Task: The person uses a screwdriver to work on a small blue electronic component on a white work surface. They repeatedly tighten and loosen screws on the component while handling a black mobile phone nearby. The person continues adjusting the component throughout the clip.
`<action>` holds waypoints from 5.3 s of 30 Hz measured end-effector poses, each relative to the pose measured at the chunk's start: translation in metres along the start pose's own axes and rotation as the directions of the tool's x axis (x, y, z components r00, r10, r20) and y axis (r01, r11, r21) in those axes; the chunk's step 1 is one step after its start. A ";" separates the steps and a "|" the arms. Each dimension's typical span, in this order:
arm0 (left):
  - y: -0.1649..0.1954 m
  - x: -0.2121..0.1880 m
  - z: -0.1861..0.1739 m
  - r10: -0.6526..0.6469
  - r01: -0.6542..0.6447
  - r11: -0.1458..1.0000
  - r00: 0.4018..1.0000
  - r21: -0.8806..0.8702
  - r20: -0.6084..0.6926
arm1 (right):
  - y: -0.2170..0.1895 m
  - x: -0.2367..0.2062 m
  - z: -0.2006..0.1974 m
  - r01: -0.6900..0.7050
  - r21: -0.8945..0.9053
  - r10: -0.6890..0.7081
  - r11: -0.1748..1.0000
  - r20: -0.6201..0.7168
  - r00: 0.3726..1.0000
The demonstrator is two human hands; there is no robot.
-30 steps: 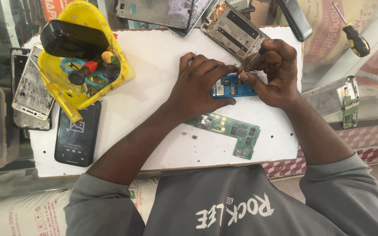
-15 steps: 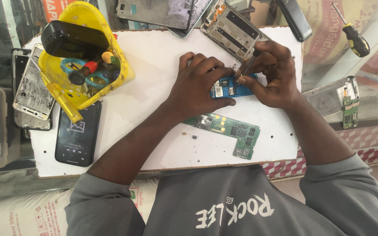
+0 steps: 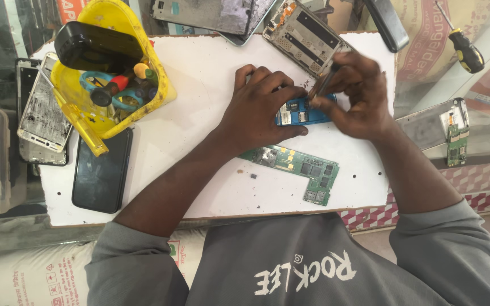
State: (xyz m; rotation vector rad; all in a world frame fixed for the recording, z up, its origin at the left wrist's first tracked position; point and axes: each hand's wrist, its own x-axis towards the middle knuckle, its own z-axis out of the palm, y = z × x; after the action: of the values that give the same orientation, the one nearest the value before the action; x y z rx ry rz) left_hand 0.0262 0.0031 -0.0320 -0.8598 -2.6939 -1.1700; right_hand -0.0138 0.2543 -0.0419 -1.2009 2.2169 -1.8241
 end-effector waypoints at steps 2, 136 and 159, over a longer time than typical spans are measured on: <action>0.000 0.000 0.001 0.001 -0.001 1.000 1.000 -0.003 -0.005 | 0.000 -0.001 0.001 -0.008 -0.003 0.008 1.000 -0.030 1.000; -0.004 0.001 0.000 0.044 -0.043 0.998 0.999 -0.037 0.019 | -0.003 -0.009 0.006 -0.043 -0.008 0.043 0.999 -0.046 0.998; -0.004 0.000 0.001 0.050 -0.050 0.998 0.999 -0.022 0.011 | 0.002 -0.010 0.005 -0.033 -0.169 0.017 0.985 -0.098 0.995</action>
State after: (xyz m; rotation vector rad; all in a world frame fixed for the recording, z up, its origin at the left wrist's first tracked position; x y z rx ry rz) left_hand 0.0242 0.0018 -0.0357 -0.9347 -2.6569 -1.1900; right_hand -0.0057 0.2556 -0.0496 -1.1257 2.4733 -1.7500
